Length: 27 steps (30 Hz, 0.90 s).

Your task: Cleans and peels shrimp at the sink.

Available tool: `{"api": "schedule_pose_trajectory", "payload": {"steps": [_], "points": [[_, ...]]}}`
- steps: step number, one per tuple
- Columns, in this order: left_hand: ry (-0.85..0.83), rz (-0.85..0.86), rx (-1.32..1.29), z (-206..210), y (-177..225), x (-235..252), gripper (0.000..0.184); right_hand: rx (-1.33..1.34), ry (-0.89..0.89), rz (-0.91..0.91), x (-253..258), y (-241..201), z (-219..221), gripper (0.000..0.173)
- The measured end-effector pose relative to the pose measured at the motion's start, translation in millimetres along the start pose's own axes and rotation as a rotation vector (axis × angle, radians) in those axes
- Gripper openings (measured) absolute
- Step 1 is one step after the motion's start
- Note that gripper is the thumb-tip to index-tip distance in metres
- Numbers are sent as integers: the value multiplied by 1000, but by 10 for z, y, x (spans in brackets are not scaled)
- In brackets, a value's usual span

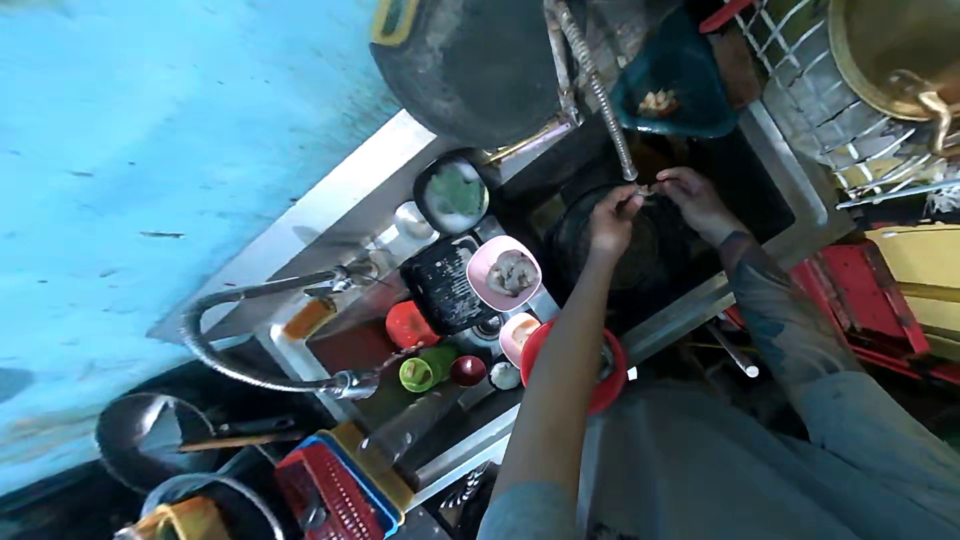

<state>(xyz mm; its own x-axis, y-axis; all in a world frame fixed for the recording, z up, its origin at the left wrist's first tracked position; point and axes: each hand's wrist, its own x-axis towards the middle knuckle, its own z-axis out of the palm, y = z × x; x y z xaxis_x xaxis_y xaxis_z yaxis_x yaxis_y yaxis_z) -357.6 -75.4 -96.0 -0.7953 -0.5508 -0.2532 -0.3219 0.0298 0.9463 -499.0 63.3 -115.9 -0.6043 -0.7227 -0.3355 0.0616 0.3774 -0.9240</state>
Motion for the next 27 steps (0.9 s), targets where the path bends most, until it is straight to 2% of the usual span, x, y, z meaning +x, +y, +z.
{"api": "schedule_pose_trajectory", "payload": {"steps": [10, 27], "points": [[78, 168, -48, 7, -95, -78, 21, -1, 11, -142, -63, -96, 141, 27], [103, 132, -111, -24, -101, -17, 24, -11, 52, -257, -45, -159, 160, 29]]}}
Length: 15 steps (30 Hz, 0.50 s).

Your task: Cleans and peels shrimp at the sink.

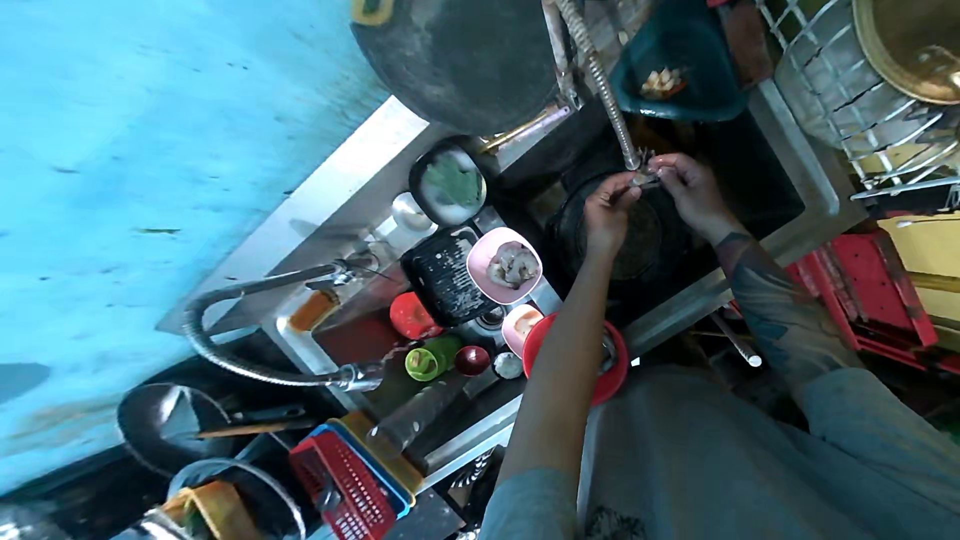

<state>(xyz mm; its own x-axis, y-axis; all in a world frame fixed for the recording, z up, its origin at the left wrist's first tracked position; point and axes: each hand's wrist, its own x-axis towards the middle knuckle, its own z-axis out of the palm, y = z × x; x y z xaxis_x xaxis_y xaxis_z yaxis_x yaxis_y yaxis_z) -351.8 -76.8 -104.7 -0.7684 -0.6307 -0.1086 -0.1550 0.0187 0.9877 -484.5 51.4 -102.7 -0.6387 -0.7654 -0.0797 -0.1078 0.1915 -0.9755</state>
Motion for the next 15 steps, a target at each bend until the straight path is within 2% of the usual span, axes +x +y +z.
{"api": "schedule_pose_trajectory", "payload": {"steps": [15], "points": [[-12, 11, 26, -4, 2, -6, 23, 87, 4, 19, -26, -47, 39, 29]]}}
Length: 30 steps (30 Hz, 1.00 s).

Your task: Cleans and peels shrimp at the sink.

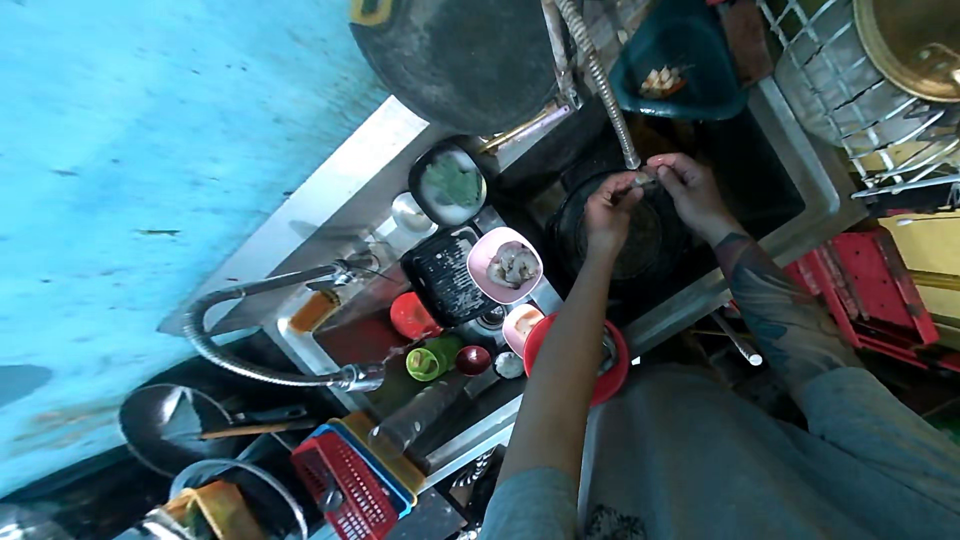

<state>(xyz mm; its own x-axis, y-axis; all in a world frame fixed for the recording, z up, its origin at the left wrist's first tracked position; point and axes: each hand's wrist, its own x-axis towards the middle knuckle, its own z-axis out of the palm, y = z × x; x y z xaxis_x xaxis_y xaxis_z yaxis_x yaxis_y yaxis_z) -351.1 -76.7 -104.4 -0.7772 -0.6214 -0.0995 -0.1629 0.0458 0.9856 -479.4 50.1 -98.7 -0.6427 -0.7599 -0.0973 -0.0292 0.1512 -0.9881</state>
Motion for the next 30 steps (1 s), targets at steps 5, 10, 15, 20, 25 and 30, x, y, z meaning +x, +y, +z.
{"api": "schedule_pose_trajectory", "payload": {"steps": [5, 10, 15, 20, 25, 30], "points": [[15, 19, -16, -6, 23, 13, 23, -20, 6, -4, -12, -3, 17, 29], [23, 11, -50, -2, 17, 37, 23, 11, 12, 21, -32, 0, 21, 29], [24, 1, -45, -17, 54, 31, 25, 0, 12, 28, -48, -24, 23, 30], [37, -6, -60, -24, 46, 42, 26, -16, 23, -8, -37, -16, 37, 30], [34, -27, -102, -14, 84, 39, 28, -12, 42, 43, -52, -22, 55, 30], [38, -72, -174, -28, 58, 13, 31, 19, 40, 70, -65, -17, 76, 30]]}}
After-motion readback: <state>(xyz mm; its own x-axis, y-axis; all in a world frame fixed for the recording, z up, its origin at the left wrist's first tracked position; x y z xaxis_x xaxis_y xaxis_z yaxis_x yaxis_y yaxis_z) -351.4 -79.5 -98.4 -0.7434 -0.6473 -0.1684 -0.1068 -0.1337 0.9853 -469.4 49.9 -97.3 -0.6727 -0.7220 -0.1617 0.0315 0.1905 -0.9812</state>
